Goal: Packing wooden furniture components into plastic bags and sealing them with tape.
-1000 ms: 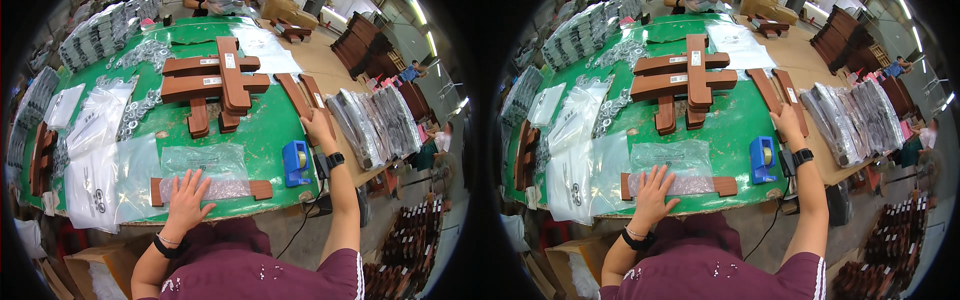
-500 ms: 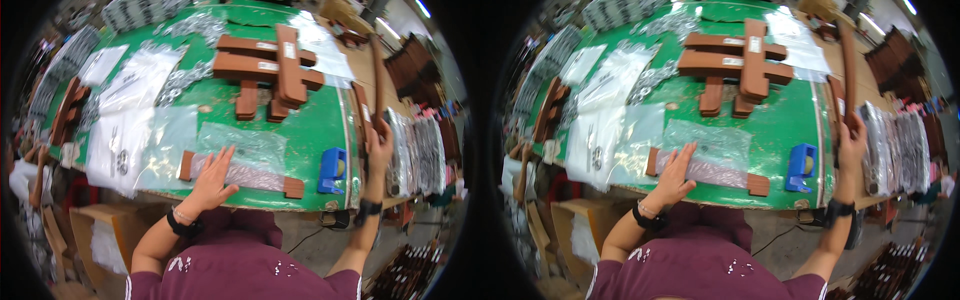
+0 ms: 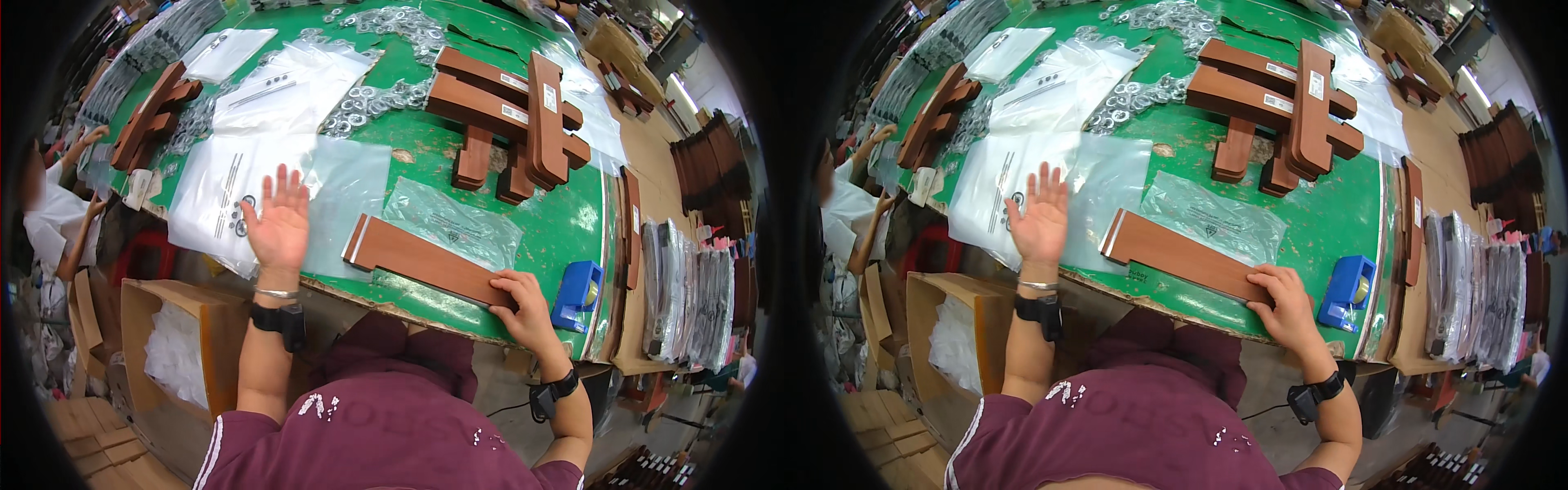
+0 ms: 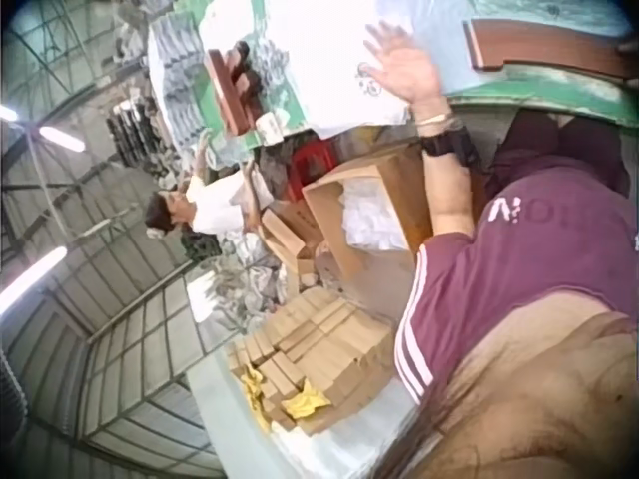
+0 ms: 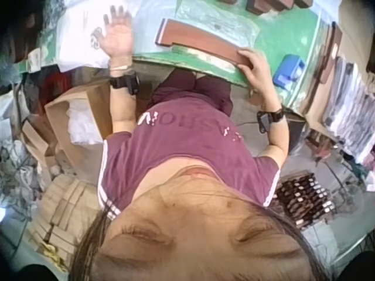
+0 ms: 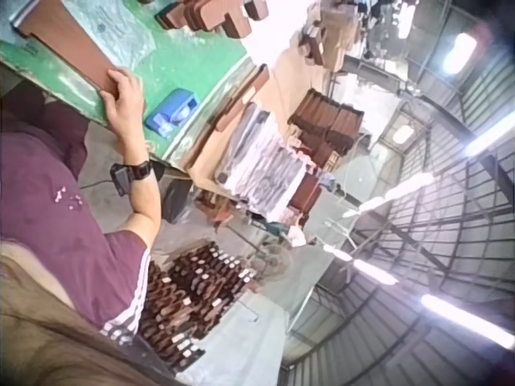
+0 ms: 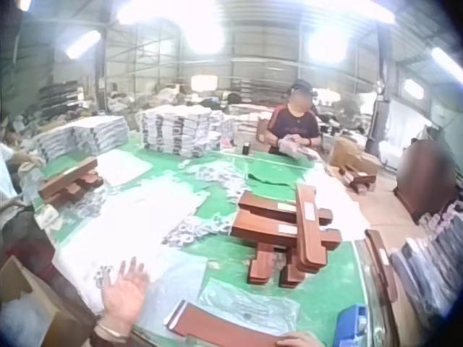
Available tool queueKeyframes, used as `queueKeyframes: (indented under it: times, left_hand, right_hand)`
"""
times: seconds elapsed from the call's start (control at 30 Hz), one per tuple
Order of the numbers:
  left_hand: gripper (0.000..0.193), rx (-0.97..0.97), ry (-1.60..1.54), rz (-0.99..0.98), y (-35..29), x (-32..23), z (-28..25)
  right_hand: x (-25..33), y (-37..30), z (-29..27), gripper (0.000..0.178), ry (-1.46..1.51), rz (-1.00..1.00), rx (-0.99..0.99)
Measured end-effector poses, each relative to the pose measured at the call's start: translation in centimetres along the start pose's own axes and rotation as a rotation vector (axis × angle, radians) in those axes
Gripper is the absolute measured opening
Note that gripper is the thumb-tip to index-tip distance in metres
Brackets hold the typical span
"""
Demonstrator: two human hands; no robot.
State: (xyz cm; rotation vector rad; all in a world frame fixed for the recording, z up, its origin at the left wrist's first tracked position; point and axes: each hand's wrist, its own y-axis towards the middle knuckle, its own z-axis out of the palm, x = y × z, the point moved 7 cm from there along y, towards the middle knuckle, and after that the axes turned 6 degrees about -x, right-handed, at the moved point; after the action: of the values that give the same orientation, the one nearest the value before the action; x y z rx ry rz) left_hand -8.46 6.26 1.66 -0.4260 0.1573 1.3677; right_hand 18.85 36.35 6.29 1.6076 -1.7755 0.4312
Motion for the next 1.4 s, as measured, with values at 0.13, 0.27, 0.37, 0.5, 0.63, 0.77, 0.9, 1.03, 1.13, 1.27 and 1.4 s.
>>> queueKeyframes:
  times: [0.13,0.27,0.37,0.5,0.63,0.77,0.9,1.03,1.13,1.27,1.4]
  left_hand:
    - [0.063,0.341,0.674,0.168,-2.4,-1.4,2.4]
    - [0.064,0.692,1.510,0.342,-6.6,3.6,5.1]
    - [0.066,0.725,1.596,0.505,-7.3,5.4,5.3]
    - [0.068,0.628,1.620,0.459,-6.0,5.3,4.3]
    - [0.072,0.899,2.044,0.708,-7.9,6.9,5.9]
    - [0.075,1.134,2.049,0.631,-9.5,9.9,6.8]
    - [0.075,1.220,2.064,0.596,-9.5,11.4,6.2]
    - [0.074,1.246,2.023,0.607,-9.2,11.4,6.3]
    - [0.073,1.254,2.011,0.579,-8.9,11.6,6.2]
    - [0.069,1.255,1.974,0.668,-9.1,11.4,6.9]
    - [0.077,1.216,1.955,0.612,-9.0,11.3,6.7]
  right_hand:
    - [0.2,0.5,0.1,0.046,-0.149,-0.035,-0.012]
    - [0.5,0.9,0.1,0.046,-0.163,-0.066,-0.032]
    - [1.5,1.5,0.3,0.045,-0.178,-0.108,-0.048]
    - [1.1,1.8,1.4,0.044,-0.153,-0.082,-0.021]
    - [0.5,1.4,1.6,0.042,-0.152,-0.059,-0.044]
    - [0.6,1.4,1.6,0.044,-0.159,-0.057,-0.048]
    - [1.2,1.8,1.5,0.050,-0.190,-0.025,0.020]
    - [0.9,4.1,0.8,0.057,-0.318,-0.061,-0.069]
    - [-1.2,7.2,2.0,0.060,-0.433,-0.122,-0.177]
    - [-1.9,10.1,3.4,0.055,-0.515,-0.123,-0.176]
    - [-1.9,10.5,3.3,0.029,-0.424,-0.065,-0.133]
